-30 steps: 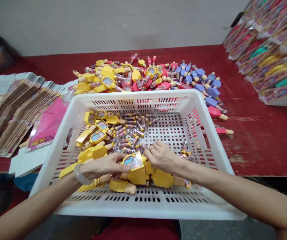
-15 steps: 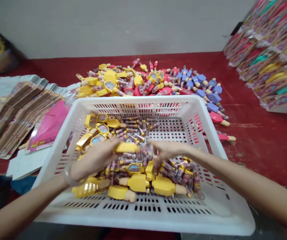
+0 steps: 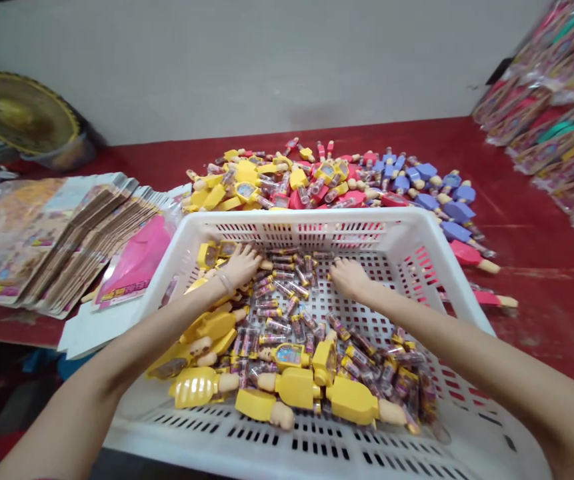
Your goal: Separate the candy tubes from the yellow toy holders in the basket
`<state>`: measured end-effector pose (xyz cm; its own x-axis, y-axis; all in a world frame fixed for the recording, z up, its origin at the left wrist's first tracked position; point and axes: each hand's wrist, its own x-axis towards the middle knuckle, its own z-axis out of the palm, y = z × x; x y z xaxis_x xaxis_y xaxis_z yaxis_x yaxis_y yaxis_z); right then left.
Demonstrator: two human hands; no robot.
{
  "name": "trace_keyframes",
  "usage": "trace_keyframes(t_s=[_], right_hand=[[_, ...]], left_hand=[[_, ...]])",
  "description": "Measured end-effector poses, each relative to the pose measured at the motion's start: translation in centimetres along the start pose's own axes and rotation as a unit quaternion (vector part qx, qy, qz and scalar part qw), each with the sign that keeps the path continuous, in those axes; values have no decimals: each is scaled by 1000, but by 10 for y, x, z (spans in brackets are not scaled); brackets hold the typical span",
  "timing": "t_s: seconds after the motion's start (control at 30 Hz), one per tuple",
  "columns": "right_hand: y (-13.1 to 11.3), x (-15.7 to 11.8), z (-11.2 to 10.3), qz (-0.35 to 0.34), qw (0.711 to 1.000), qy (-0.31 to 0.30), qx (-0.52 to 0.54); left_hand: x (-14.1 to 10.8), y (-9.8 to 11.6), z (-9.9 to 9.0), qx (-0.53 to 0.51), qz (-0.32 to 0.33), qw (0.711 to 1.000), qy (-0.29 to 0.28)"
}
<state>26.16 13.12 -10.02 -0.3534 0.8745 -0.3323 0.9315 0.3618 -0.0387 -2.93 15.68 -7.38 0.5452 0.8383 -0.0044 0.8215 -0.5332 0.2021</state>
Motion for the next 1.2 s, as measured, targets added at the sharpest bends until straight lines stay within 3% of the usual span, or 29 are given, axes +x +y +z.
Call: trace_keyframes(t_s=[0.07, 0.13, 0.2, 0.23, 0.27, 0.33, 0.37, 0.4, 0.47, 0.53, 0.6, 0.73, 0.83, 0.9, 1.0, 1.03, 1.1, 1.2], right_hand=[[-5, -16, -9, 0, 1000, 0, 23], [-17, -34, -21, -8, 997, 1, 76], [-33, -52, -31, -24, 987, 17, 160], [-41, -60, -35, -32, 978, 33, 202], [-49, -67, -38, -43, 969, 51, 237], [-62, -78, -42, -61, 956, 90, 273], [-67, -82, -42, -65, 951, 108, 281], [-70, -85, -42, -67, 948, 124, 285], [-73, -90, -38, -79, 948, 142, 274], [-75, -93, -33, -103, 954, 153, 235], [-75, -96, -27, -133, 961, 162, 178], [-79, -99, -18, -173, 966, 170, 89], [-82, -100, -17, -194, 962, 178, 71], [-84, -99, -17, -220, 956, 182, 62], [-85, -101, -15, -243, 950, 191, 54], [-85, -102, -14, -248, 947, 196, 53], [-84, -104, -13, -272, 939, 207, 43], [-82, -107, -15, -308, 926, 219, 10]], left_hand=[[-3, 5, 0, -34, 0, 999, 9], [-11, 19, -12, -70, -4, 997, 27], [-25, 39, -27, -210, -50, 975, 55], [-34, 50, -34, -324, -86, 940, 63], [-43, 60, -40, -448, -125, 883, 64], [-63, 78, -48, -647, -188, 737, 51], [-71, 84, -50, -697, -205, 685, 44], [-79, 87, -52, -726, -218, 651, 40], [-90, 89, -55, -750, -227, 621, 19], [-96, 84, -60, -748, -227, 622, -46], [-97, 76, -66, -718, -233, 642, -137], [-96, 64, -76, -590, -221, 738, -243], [-97, 65, -78, -504, -140, 809, -269], [-99, 71, -76, -450, -72, 853, -256], [-103, 82, -68, -399, -25, 890, -219], [-105, 86, -64, -403, -32, 886, -225], [-108, 91, -56, -449, -74, 848, -271], [-110, 96, -46, -573, -157, 728, -342]])
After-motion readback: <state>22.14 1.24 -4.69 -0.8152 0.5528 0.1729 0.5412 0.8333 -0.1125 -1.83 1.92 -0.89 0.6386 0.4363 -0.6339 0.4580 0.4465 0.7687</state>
